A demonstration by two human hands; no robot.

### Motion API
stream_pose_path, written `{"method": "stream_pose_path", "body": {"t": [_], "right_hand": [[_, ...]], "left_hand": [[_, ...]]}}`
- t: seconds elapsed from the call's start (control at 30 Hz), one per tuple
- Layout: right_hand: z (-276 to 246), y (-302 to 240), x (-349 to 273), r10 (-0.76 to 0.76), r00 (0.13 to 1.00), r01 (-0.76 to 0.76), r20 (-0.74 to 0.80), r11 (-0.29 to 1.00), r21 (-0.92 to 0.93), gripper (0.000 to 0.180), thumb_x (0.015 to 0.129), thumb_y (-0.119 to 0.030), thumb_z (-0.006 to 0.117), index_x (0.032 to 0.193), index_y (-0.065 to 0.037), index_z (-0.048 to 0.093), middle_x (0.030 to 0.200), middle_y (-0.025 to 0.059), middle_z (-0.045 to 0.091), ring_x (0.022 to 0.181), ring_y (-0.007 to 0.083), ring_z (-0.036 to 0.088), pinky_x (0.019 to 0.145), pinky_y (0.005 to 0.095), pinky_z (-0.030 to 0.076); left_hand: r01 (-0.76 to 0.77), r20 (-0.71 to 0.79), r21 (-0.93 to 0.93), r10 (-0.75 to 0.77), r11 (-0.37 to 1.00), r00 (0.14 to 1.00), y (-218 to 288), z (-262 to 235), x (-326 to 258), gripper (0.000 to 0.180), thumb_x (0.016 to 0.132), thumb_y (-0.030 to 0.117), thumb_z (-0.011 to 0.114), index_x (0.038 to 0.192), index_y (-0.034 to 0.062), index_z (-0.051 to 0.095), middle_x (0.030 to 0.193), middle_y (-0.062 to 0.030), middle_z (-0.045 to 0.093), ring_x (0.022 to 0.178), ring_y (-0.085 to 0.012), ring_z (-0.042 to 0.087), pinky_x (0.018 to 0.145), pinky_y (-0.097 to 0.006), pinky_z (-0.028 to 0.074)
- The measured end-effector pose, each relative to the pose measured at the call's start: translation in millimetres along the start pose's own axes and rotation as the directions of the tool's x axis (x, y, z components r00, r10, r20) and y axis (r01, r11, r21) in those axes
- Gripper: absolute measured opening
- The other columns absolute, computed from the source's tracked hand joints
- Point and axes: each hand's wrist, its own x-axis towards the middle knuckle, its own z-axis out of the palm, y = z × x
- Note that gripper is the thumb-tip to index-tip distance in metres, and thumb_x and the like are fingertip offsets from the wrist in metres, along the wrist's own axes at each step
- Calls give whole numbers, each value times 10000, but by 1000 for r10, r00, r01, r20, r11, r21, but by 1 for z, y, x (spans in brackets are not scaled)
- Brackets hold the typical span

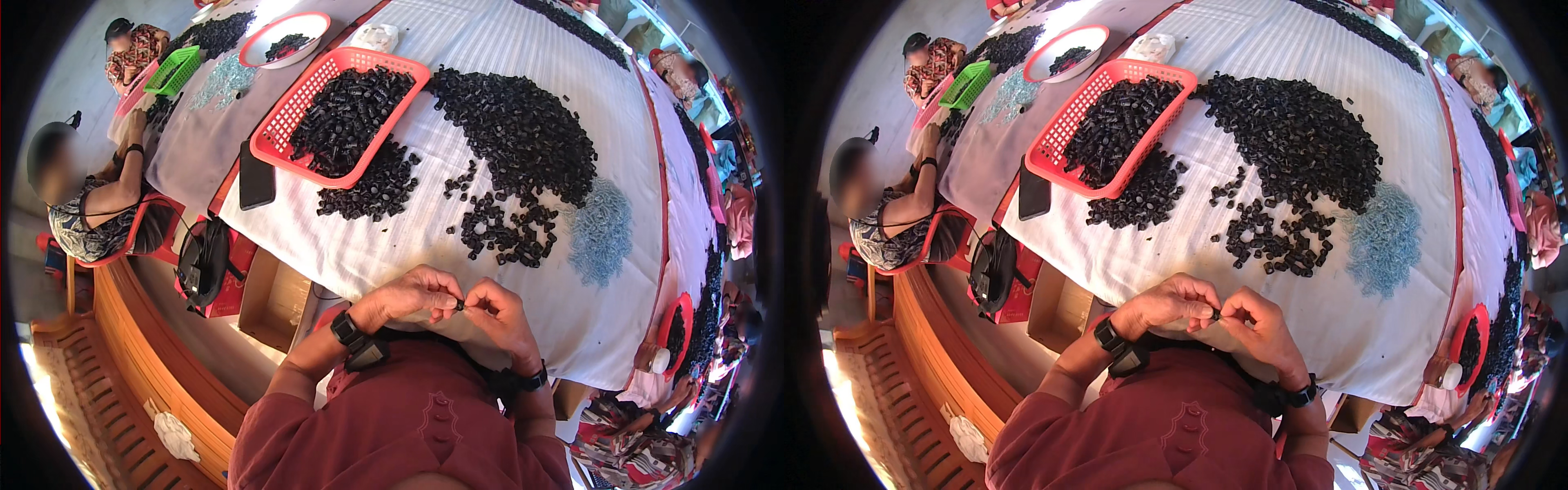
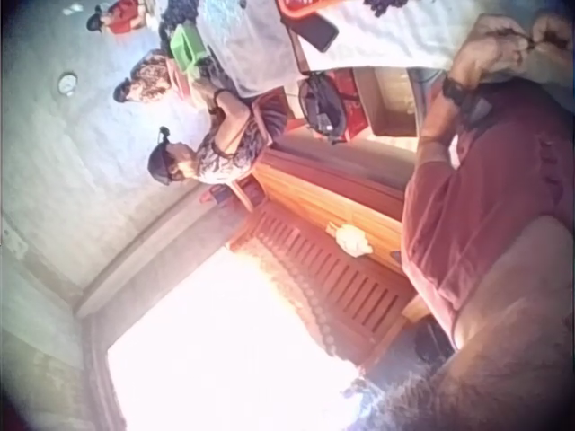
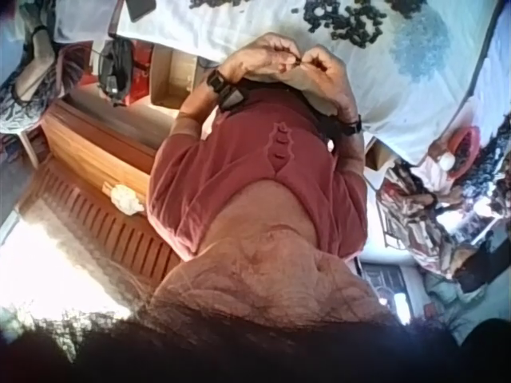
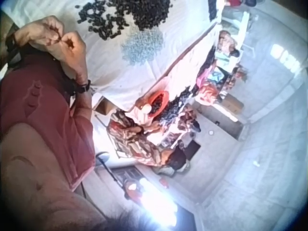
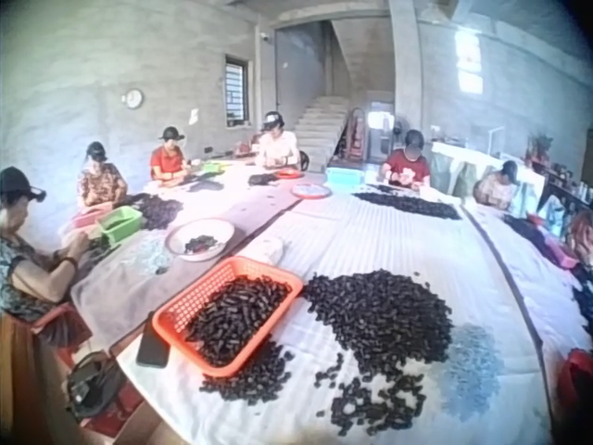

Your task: Sorting and inspecting small black components by hand at a production table.

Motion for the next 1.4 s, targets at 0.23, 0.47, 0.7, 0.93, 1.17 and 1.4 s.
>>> {"method": "stream_pose_path", "body": {"t": [0.23,0.47,0.7,0.93,1.17,1.4], "right_hand": [[-3,-2,9,90,996,-91,-11,977,-193,173,739,-46,686,783,-39,519,713,-32,488,630,43,425,548,212,371],[-4,-26,47,-228,971,170,-72,869,-464,140,755,-64,662,781,-27,530,719,40,535,607,136,516,541,284,417],[7,7,101,-368,918,277,146,333,-901,176,720,0,551,896,-14,537,892,108,524,870,282,553,718,385,486],[11,17,108,-348,926,223,146,192,-956,174,732,-14,519,906,-2,512,914,139,498,896,294,539,738,379,484],[0,-1,77,-319,943,241,-98,852,-465,111,825,22,488,920,-6,537,871,107,532,693,211,543,625,305,448],[0,11,28,-111,972,81,-205,985,-149,187,840,32,519,1007,-26,578,820,-6,534,679,40,471,602,196,402]], "left_hand": [[-1,21,73,0,997,1000,7,-1,-2,136,860,94,604,937,-19,604,721,-54,606,578,-93,536,543,-223,450],[-18,94,-216,39,976,995,-4,-14,-1,159,851,120,616,929,-16,593,711,-60,600,562,-96,536,541,-231,449],[-3,18,-264,7,965,1000,-9,-17,5,171,844,118,621,940,-19,585,719,-62,601,555,-97,536,541,-237,448],[-14,40,-249,25,968,999,-10,-17,7,165,851,116,612,948,-14,585,751,-62,617,571,-102,556,555,-229,462],[-42,15,-289,49,957,999,-12,-18,6,150,872,108,587,970,-5,577,774,-72,621,607,-113,581,563,-248,486],[-191,-143,-231,161,954,977,-21,-9,11,128,891,87,559,982,-1,575,824,-78,612,702,-127,594,608,-242,494]]}}
